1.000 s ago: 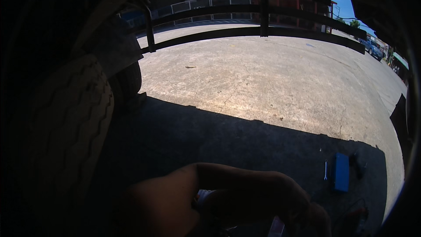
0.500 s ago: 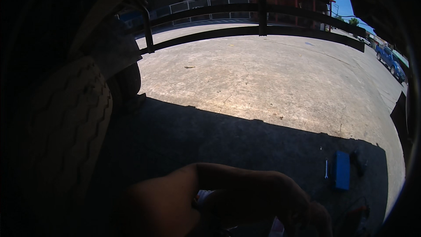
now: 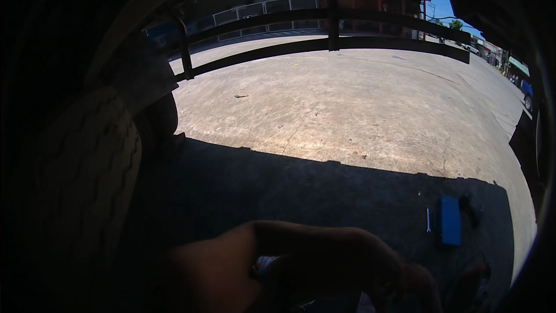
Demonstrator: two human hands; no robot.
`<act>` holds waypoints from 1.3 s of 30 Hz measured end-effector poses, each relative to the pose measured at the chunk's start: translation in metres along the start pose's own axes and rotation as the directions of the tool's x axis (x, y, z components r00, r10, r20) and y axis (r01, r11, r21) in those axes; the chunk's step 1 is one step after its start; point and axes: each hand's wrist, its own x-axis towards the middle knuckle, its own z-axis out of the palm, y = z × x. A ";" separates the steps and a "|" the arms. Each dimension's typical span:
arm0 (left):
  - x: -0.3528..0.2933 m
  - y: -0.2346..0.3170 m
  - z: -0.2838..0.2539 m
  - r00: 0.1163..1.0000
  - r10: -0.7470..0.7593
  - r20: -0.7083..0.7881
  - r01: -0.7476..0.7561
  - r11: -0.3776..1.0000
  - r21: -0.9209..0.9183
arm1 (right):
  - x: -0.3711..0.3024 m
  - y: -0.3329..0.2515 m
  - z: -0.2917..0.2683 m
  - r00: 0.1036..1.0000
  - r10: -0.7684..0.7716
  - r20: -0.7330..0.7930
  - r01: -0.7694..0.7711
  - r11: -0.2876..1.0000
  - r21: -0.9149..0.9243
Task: The person sits under a truck and uses a welding torch to join metal parts on the vehicle frame. They then pick up a metal plate, position it against the rear frame, and hold it in place while another person assists.
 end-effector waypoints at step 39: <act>0.205 -0.170 -0.057 0.912 -0.376 0.165 0.405 0.891 -0.206 | -0.264 0.008 0.072 0.771 0.581 -0.261 -0.399 0.760 0.513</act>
